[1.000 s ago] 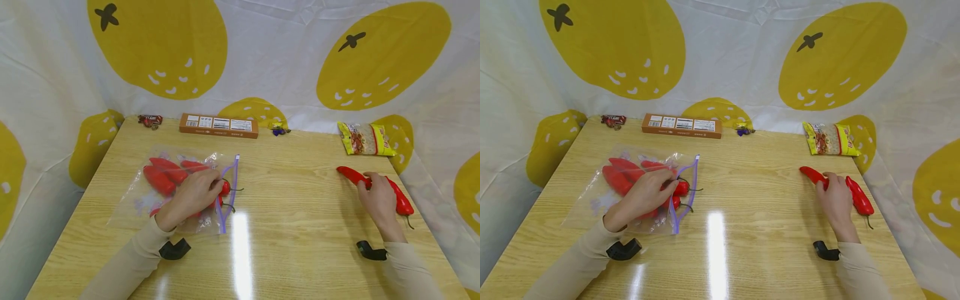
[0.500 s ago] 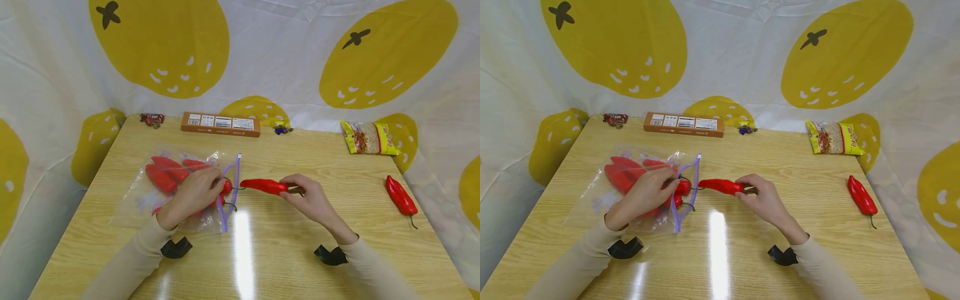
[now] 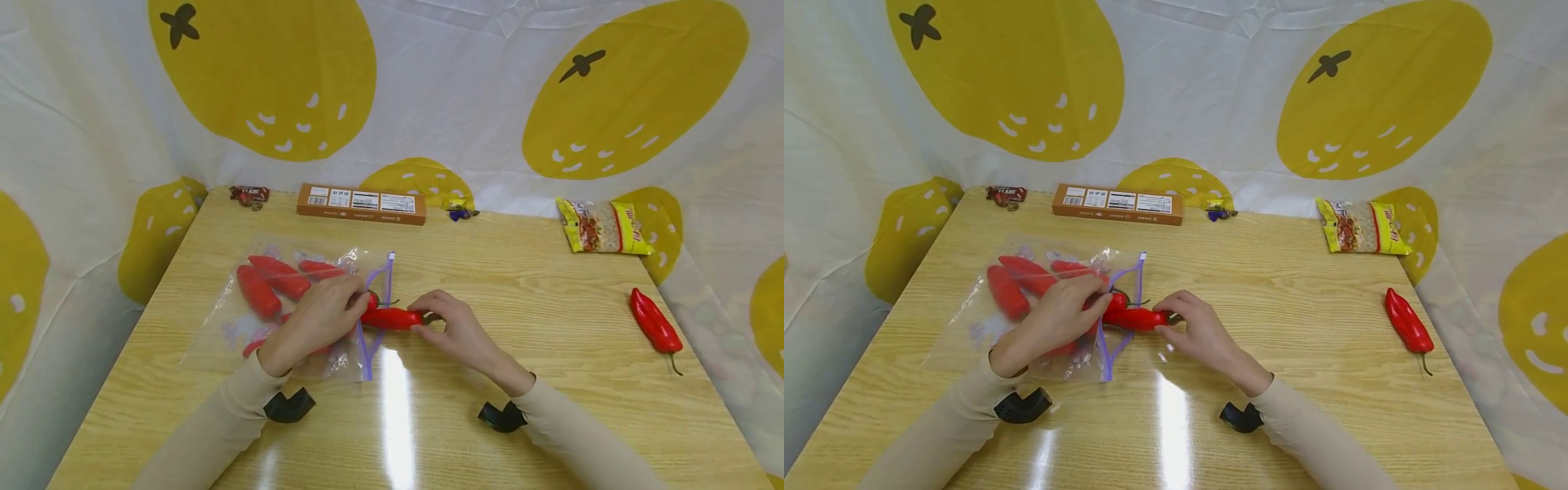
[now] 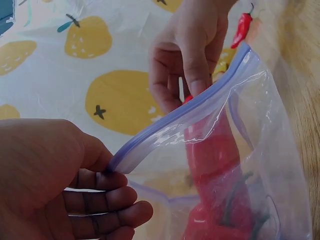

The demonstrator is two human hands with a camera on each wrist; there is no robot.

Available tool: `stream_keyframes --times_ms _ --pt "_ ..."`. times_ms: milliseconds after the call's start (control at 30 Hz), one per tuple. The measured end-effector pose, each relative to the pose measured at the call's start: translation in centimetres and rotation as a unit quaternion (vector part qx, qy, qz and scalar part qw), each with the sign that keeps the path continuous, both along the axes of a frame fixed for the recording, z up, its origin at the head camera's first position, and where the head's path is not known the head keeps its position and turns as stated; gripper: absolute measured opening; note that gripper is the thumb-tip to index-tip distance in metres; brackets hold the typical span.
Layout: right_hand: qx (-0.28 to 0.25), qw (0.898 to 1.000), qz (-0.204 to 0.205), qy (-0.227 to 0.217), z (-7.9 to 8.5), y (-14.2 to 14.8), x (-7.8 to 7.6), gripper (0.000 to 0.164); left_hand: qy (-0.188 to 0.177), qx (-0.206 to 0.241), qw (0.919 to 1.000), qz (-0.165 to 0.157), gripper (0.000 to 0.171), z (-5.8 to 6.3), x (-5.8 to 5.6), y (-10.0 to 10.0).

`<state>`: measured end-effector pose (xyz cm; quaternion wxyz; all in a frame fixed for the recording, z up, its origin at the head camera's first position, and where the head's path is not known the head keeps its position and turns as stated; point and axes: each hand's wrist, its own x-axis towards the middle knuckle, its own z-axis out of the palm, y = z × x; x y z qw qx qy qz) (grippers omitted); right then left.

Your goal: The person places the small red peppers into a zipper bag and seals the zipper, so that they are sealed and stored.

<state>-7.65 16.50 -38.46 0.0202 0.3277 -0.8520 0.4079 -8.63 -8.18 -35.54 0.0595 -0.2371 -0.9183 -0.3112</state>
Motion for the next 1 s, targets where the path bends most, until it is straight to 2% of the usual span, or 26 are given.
stream_keyframes --times_ms 267,600,800,1000 --pt "0.034 0.998 0.011 0.048 -0.4 -3.0 -0.5 0.026 -0.002 0.005 0.9999 -0.012 0.014 -0.1 0.0 -0.1" --pt "0.084 0.995 0.01 0.049 -1.3 -6.1 -0.8 0.026 0.002 0.0 0.9999 -0.015 0.015 -0.1 -0.1 0.0" --pt "0.142 0.986 -0.001 0.089 -1.7 -7.0 -0.9 0.027 0.008 0.001 0.9998 -0.016 0.018 0.0 -0.1 0.0" --pt "0.137 0.987 -0.001 0.082 -1.5 -6.2 -0.8 0.027 0.013 0.005 0.9997 -0.019 0.018 0.0 -0.1 0.0"
